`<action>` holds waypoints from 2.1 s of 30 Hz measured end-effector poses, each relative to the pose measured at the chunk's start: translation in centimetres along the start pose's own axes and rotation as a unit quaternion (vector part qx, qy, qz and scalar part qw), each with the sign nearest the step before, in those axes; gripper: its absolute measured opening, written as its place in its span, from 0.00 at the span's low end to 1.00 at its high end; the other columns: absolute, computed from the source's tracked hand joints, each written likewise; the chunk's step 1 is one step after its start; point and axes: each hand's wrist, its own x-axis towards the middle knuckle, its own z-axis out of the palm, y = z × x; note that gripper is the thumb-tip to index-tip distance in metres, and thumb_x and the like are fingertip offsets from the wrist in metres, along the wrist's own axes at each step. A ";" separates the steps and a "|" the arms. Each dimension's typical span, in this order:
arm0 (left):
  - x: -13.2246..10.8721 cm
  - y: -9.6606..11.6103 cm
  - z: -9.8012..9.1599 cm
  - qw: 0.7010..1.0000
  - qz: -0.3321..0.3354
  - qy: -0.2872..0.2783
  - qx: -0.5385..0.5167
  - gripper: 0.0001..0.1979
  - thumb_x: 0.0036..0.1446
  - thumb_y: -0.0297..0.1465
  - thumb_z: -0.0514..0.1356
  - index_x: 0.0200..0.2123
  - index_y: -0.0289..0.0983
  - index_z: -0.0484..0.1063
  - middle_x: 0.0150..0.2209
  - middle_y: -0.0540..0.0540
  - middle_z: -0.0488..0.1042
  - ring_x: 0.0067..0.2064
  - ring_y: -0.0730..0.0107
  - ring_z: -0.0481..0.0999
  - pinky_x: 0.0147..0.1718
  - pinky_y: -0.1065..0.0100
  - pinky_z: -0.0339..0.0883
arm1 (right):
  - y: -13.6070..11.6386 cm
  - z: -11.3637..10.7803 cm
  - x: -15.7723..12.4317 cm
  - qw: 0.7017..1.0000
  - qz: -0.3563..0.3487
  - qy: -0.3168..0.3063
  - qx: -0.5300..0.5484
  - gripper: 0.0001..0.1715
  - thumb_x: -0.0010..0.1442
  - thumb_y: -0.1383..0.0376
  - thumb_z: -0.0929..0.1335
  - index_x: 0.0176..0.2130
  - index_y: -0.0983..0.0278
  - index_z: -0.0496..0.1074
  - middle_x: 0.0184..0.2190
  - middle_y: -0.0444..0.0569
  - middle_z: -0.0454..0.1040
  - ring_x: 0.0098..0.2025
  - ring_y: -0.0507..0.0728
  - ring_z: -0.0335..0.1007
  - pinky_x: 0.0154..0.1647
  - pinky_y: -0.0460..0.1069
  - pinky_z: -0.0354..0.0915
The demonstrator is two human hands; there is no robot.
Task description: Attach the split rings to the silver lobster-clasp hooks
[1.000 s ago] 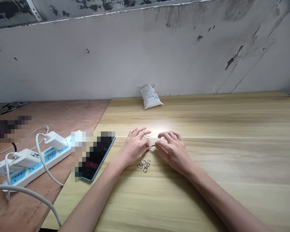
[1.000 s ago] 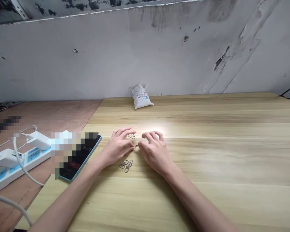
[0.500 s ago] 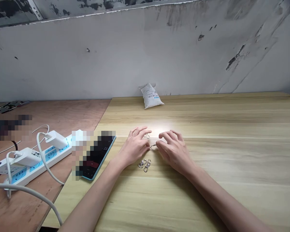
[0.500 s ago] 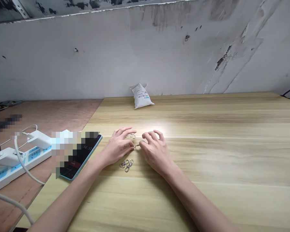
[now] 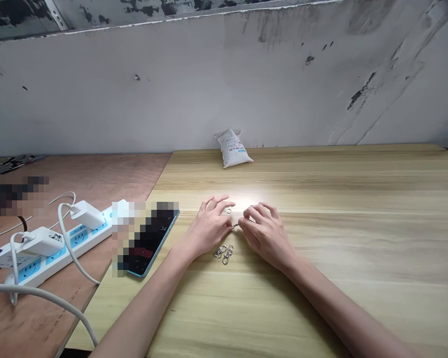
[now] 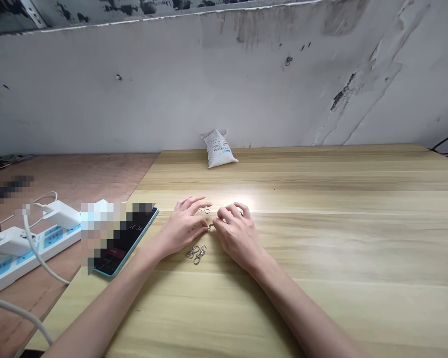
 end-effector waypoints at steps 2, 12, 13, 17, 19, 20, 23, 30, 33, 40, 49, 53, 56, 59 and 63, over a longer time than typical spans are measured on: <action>0.0 0.0 0.0 1.000 -0.003 0.001 -0.007 0.08 0.61 0.29 0.59 0.29 0.38 0.75 0.57 0.44 0.69 0.65 0.54 0.58 0.62 0.45 0.50 | 0.0 0.0 0.0 1.000 0.001 -0.002 -0.001 0.10 0.64 0.71 0.63 0.35 0.61 0.72 0.35 0.47 0.71 0.42 0.56 0.63 0.56 0.57 0.53; 0.0 -0.4 0.0 0.998 -0.030 -0.004 -0.059 0.07 0.59 0.31 0.62 0.28 0.39 0.76 0.56 0.45 0.70 0.65 0.53 0.58 0.60 0.44 0.51 | -0.1 -1.0 0.2 0.995 -0.067 -0.030 -0.070 0.10 0.61 0.74 0.65 0.34 0.61 0.72 0.36 0.47 0.73 0.44 0.58 0.65 0.60 0.58 0.51; -0.1 -0.4 0.0 0.997 -0.033 -0.002 -0.066 0.07 0.59 0.31 0.62 0.28 0.39 0.76 0.56 0.45 0.70 0.65 0.53 0.58 0.60 0.44 0.51 | -0.1 -1.0 0.2 0.994 -0.077 -0.032 -0.074 0.10 0.61 0.74 0.65 0.34 0.61 0.72 0.35 0.47 0.73 0.44 0.58 0.66 0.61 0.58 0.51; -0.2 -0.5 0.0 0.996 -0.049 -0.003 -0.080 0.07 0.59 0.31 0.62 0.29 0.39 0.76 0.57 0.46 0.70 0.65 0.53 0.58 0.60 0.44 0.51 | -0.1 -1.0 0.1 0.992 -0.095 -0.038 -0.078 0.12 0.60 0.76 0.64 0.33 0.61 0.73 0.35 0.47 0.73 0.43 0.57 0.66 0.61 0.57 0.50; -0.2 -0.4 -0.1 0.993 -0.065 -0.004 -0.096 0.07 0.59 0.32 0.61 0.28 0.40 0.76 0.57 0.47 0.70 0.64 0.54 0.58 0.60 0.44 0.51 | 0.1 -1.0 0.1 0.994 -0.082 -0.036 -0.069 0.11 0.60 0.75 0.64 0.33 0.62 0.73 0.35 0.47 0.73 0.43 0.57 0.65 0.61 0.57 0.51; -0.2 -0.4 -0.1 0.991 -0.079 0.001 -0.108 0.07 0.59 0.32 0.61 0.28 0.40 0.76 0.56 0.47 0.70 0.64 0.54 0.58 0.60 0.44 0.51 | 0.2 -1.0 0.1 0.995 -0.068 -0.030 -0.059 0.11 0.61 0.74 0.64 0.32 0.62 0.73 0.34 0.47 0.73 0.43 0.57 0.65 0.59 0.57 0.52; 0.0 0.1 -0.2 0.978 -0.127 0.046 -0.159 0.07 0.60 0.33 0.61 0.29 0.40 0.75 0.55 0.46 0.71 0.63 0.54 0.59 0.59 0.45 0.53 | 0.3 -1.1 0.2 1.000 0.000 0.014 -0.001 0.11 0.63 0.70 0.64 0.32 0.62 0.74 0.33 0.47 0.72 0.39 0.56 0.65 0.52 0.56 0.56; 0.5 1.6 0.2 0.954 -0.171 0.145 -0.200 0.06 0.60 0.33 0.61 0.31 0.39 0.74 0.53 0.45 0.71 0.62 0.56 0.61 0.59 0.48 0.56 | -0.5 -1.1 0.6 0.975 0.125 0.062 0.174 0.09 0.63 0.66 0.66 0.32 0.62 0.75 0.31 0.48 0.72 0.35 0.56 0.66 0.42 0.54 0.59; 0.5 1.8 0.1 0.953 -0.163 0.167 -0.194 0.05 0.59 0.33 0.62 0.31 0.40 0.74 0.52 0.46 0.71 0.61 0.57 0.61 0.59 0.49 0.56 | -0.7 -1.1 0.6 0.950 0.175 0.058 0.253 0.10 0.64 0.64 0.66 0.32 0.61 0.76 0.31 0.48 0.72 0.35 0.56 0.68 0.38 0.53 0.62; 0.6 1.2 -0.5 0.929 -0.193 0.181 -0.258 0.06 0.54 0.35 0.66 0.33 0.40 0.74 0.51 0.46 0.73 0.58 0.60 0.66 0.59 0.51 0.59 | -0.5 -1.8 0.7 0.923 0.198 0.047 0.328 0.09 0.64 0.62 0.67 0.35 0.61 0.77 0.34 0.49 0.72 0.38 0.57 0.68 0.38 0.53 0.65; 0.8 0.4 -0.8 0.905 -0.172 0.121 -0.370 0.05 0.54 0.35 0.66 0.30 0.40 0.77 0.54 0.45 0.73 0.59 0.58 0.68 0.59 0.48 0.59 | -0.1 -2.4 0.9 0.904 0.206 0.018 0.375 0.12 0.64 0.60 0.66 0.34 0.61 0.77 0.35 0.50 0.73 0.39 0.57 0.70 0.33 0.50 0.65; 0.7 0.7 -1.7 0.943 -0.104 0.140 -0.283 0.04 0.55 0.32 0.66 0.29 0.40 0.77 0.55 0.46 0.72 0.62 0.58 0.63 0.61 0.47 0.55 | 0.5 -3.2 1.1 0.876 0.226 -0.016 0.426 0.12 0.62 0.61 0.67 0.30 0.62 0.76 0.31 0.48 0.72 0.36 0.55 0.69 0.33 0.50 0.62; 0.7 0.8 -2.2 0.961 -0.054 0.133 -0.236 0.05 0.56 0.31 0.65 0.28 0.40 0.76 0.56 0.47 0.71 0.63 0.58 0.60 0.61 0.48 0.54 | 0.7 -3.6 1.3 0.860 0.241 -0.035 0.448 0.12 0.60 0.61 0.68 0.28 0.63 0.76 0.29 0.47 0.71 0.33 0.54 0.65 0.34 0.50 0.59; 0.7 0.5 -2.5 0.974 -0.023 0.119 -0.190 0.05 0.56 0.30 0.65 0.28 0.39 0.76 0.57 0.47 0.70 0.65 0.58 0.58 0.61 0.48 0.55 | 0.7 -3.5 1.3 0.853 0.247 -0.044 0.458 0.11 0.58 0.61 0.69 0.27 0.63 0.76 0.28 0.45 0.69 0.30 0.52 0.61 0.33 0.50 0.57; 0.7 0.1 -2.1 0.989 0.028 0.100 -0.101 0.07 0.58 0.30 0.63 0.27 0.39 0.75 0.57 0.47 0.70 0.65 0.57 0.58 0.60 0.49 0.55 | 0.4 -3.0 1.1 0.854 0.246 -0.038 0.456 0.11 0.57 0.62 0.69 0.24 0.63 0.73 0.26 0.44 0.66 0.30 0.52 0.60 0.32 0.49 0.56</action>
